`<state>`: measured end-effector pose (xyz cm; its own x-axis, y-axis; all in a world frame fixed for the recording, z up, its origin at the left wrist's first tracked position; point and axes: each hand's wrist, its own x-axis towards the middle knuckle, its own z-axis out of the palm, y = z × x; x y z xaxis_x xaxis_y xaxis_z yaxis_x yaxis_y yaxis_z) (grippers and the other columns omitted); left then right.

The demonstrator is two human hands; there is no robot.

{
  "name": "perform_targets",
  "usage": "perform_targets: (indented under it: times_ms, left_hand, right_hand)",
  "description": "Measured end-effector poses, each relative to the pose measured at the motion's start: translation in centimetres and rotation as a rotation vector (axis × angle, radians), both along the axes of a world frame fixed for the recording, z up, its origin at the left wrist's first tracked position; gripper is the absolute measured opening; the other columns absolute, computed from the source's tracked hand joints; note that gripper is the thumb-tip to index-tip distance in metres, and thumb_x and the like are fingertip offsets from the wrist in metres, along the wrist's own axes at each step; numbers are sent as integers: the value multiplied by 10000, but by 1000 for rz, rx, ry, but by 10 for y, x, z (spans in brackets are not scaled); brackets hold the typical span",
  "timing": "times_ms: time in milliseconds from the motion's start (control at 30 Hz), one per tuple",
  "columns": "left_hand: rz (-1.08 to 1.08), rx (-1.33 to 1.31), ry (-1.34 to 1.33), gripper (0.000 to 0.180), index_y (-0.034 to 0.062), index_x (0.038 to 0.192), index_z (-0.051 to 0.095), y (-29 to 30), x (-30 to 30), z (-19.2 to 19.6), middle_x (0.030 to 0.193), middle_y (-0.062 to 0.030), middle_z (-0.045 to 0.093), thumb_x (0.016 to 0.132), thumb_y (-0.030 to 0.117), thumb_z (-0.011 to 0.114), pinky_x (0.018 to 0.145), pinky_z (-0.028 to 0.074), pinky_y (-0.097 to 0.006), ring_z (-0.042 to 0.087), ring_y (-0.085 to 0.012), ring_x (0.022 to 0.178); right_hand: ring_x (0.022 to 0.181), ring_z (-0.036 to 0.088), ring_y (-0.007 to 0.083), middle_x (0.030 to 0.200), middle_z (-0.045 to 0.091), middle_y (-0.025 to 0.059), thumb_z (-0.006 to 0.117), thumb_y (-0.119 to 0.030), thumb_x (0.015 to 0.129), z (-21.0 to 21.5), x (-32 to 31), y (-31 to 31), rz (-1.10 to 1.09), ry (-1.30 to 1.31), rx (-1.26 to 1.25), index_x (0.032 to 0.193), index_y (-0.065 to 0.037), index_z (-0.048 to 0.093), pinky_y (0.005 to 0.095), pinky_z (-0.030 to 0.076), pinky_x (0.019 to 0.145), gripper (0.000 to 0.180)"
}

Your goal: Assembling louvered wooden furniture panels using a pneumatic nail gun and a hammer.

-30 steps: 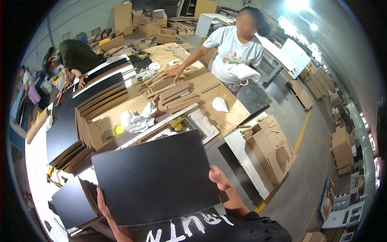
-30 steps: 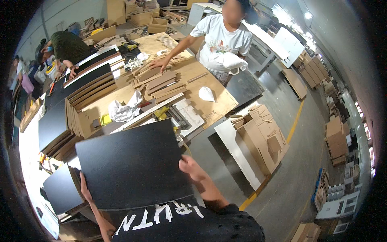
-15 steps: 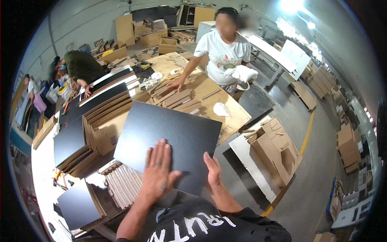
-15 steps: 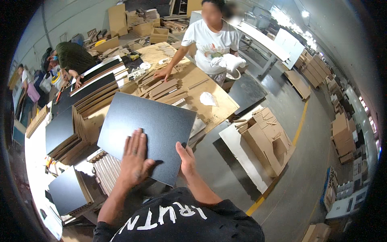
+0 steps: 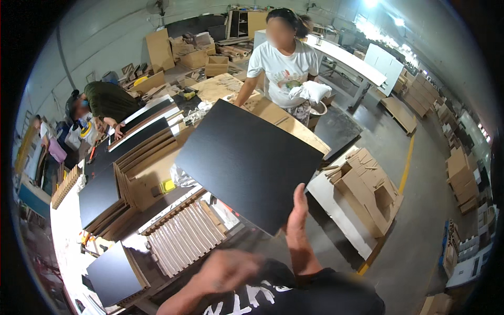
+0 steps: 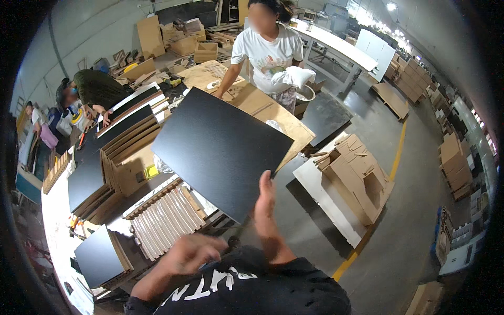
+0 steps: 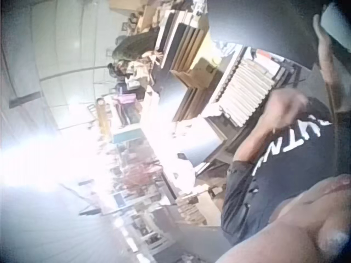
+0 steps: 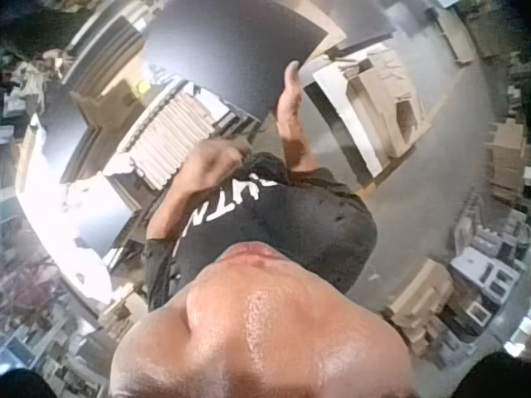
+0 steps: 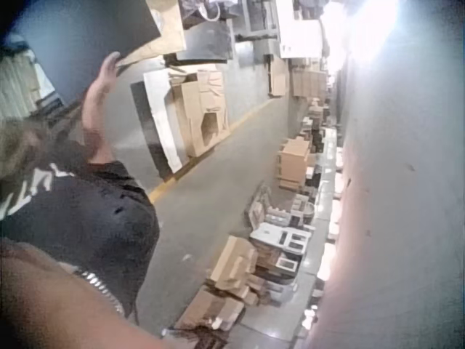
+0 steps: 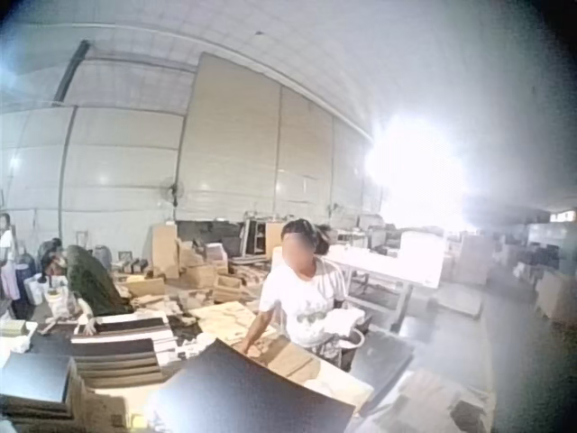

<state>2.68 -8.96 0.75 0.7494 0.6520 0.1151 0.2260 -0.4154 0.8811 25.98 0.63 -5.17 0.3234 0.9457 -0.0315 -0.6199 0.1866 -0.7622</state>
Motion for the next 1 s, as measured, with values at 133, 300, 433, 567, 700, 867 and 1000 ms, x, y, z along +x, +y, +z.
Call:
perform_targets:
  times_ms: [133,300,433,567,700,867,1000]
  left_hand:
    - [1107,431,-134,481,10,1352,500,36,-36,9,1309,-203,573,930,208,623,1008,426,-396,565,-265,1194]
    - [762,-215,-344,648,-44,1364,482,42,-54,6,1272,-154,594,941,430,609,988,456,-408,555,-219,1186]
    - [574,-468,-575,620,-95,1282,517,40,-36,17,1100,-178,679,946,421,589,823,582,-401,689,-257,982]
    - [472,-569,-657,620,-125,1282,496,43,-28,17,1133,-237,653,955,396,573,827,586,-460,681,-319,1010]
    - [423,-607,-636,618,-146,1270,498,43,-21,13,1163,-252,631,956,381,579,834,581,-490,674,-333,1008]
    - [491,-596,-464,535,-124,1295,497,39,-6,17,1189,-186,624,907,190,689,884,562,-390,646,-247,1031]
    - [576,-636,-464,523,-118,1302,487,35,13,18,1220,-166,606,875,84,712,874,532,-322,633,-198,1014]
  right_hand:
    - [1132,584,254,1297,565,129,473,-450,1006,9,35,-24,-36,-46,28,1357,6,461,377,488,963,576]
    - [1051,626,241,1227,617,114,422,-373,1035,-16,79,-42,6,225,94,1308,-12,523,367,528,906,464]
    - [1115,599,246,1279,602,92,400,-406,1037,-16,102,-54,-27,88,83,1332,-12,517,380,481,976,506]
    - [1058,620,239,1231,619,126,406,-361,1032,5,112,-63,-119,45,117,1277,20,552,354,503,934,476]
    - [1074,607,238,1224,620,131,459,-349,980,25,116,-74,-150,-152,103,1250,17,577,341,494,934,470]
    - [1078,597,238,1201,621,139,465,-349,964,24,124,-83,-243,-174,44,1238,3,589,346,490,940,463]
    - [1120,565,249,1217,599,144,469,-377,954,5,127,-90,-348,-306,78,1263,-19,575,359,486,947,485]
